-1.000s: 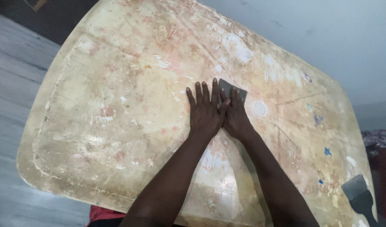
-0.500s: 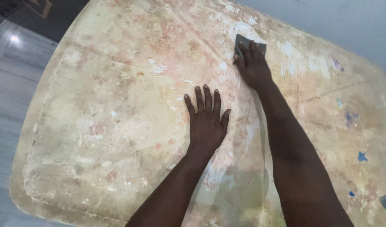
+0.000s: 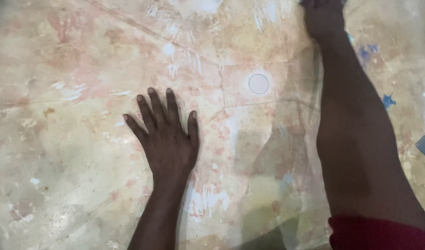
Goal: The person sands a large, light-colored table surface using a sanding block held in the right hand. They move the block in repetitive strokes across the table, occasionally using the left hand to stabilize the surface or wipe away dust. A scraper tool is visible on the table but is not used during the clip.
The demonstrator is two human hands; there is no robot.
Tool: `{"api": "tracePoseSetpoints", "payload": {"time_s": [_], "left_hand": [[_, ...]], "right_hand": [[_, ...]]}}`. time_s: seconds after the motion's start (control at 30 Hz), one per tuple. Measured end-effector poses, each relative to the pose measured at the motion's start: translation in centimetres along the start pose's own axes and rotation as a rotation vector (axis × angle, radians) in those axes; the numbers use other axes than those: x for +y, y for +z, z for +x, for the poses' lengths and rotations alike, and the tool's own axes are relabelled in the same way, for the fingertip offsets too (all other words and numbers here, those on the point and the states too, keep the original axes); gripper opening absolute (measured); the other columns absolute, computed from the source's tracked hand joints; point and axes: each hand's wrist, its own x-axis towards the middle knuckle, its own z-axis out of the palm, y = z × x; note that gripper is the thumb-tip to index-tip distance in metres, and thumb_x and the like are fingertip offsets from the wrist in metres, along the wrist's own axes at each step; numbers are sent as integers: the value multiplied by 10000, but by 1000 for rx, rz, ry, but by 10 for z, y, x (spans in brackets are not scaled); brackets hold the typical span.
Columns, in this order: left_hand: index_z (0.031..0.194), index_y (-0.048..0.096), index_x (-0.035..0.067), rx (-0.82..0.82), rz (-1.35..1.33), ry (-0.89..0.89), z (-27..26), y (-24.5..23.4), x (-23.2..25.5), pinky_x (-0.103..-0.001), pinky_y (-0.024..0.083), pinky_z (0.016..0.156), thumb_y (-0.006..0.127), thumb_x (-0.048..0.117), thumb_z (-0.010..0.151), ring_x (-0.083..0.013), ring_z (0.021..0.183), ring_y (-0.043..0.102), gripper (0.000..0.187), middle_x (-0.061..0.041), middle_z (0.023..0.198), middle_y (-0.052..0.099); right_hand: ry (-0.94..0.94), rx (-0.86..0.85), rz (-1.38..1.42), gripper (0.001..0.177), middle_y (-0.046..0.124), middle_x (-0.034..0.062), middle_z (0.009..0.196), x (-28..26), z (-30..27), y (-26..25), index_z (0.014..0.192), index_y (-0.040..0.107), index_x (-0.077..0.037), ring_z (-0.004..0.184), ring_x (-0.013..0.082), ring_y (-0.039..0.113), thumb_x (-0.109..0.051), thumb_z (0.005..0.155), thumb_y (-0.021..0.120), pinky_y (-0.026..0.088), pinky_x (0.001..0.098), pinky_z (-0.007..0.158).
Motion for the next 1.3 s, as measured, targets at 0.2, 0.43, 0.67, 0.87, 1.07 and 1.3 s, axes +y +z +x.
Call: {"api": "tracePoseSetpoints", "payload": {"time_s": [0.2, 0.43, 0.67, 0.87, 1.07, 1.3], "left_hand": [[1601, 398, 22, 5, -2, -10, -3, 1, 0, -697, 4, 1218, 401, 486, 1082, -471, 1560, 161, 697, -275, 1673, 274], [1589, 397, 6, 57, -26, 21, -5, 4, -5, -705, -22, 1204, 373, 500, 1082, -479, 1560, 146, 709, -291, 1667, 266], [1583, 394, 6, 76, -30, 26, -10, 17, -12, -702, -38, 1208, 367, 510, 1077, -483, 1560, 124, 715, -296, 1664, 251], [1584, 371, 18, 82, -21, 16, -7, 23, -13, -689, -67, 1202, 376, 517, 1048, -461, 1556, 76, 732, -280, 1669, 216], [1590, 364, 24, 71, -35, 18, -8, 26, -14, -689, -82, 1200, 378, 522, 1045, -461, 1561, 62, 738, -271, 1679, 210], [1597, 371, 25, 76, -51, 25, -9, 29, -17, -680, -81, 1209, 383, 532, 1057, -459, 1562, 68, 741, -275, 1677, 223]], "right_hand": [[-180, -74, -409, 443, 297, 438, 1606, 145, -109, -59, 1544, 303, 75, 1442, 660, 293, -236, 1230, 330, 171, 746, 1308], [123, -146, -308, 621, 297, 399, 1599, 128, -169, -84, 1612, 334, -50, 1333, 784, 221, -292, 1047, 424, 153, 823, 1097], [-28, -120, -379, 665, 308, 356, 1649, 86, -239, -108, 1653, 269, -94, 1370, 772, 277, -300, 1046, 450, 207, 812, 1146], [91, -226, -384, 608, 186, 301, 1693, 24, -296, -112, 1605, 272, -244, 1423, 739, 148, -336, 1026, 431, 154, 825, 1120], [335, -219, -22, 892, -27, 410, 1632, -146, -340, -133, 1656, 92, -87, 1516, 604, -24, -662, 1037, 380, 32, 704, 1202], [-52, -516, 149, 753, 73, 315, 1662, -348, -401, -244, 1626, 276, -207, 1508, 541, 33, -589, 1007, 471, 156, 618, 1164]]}}
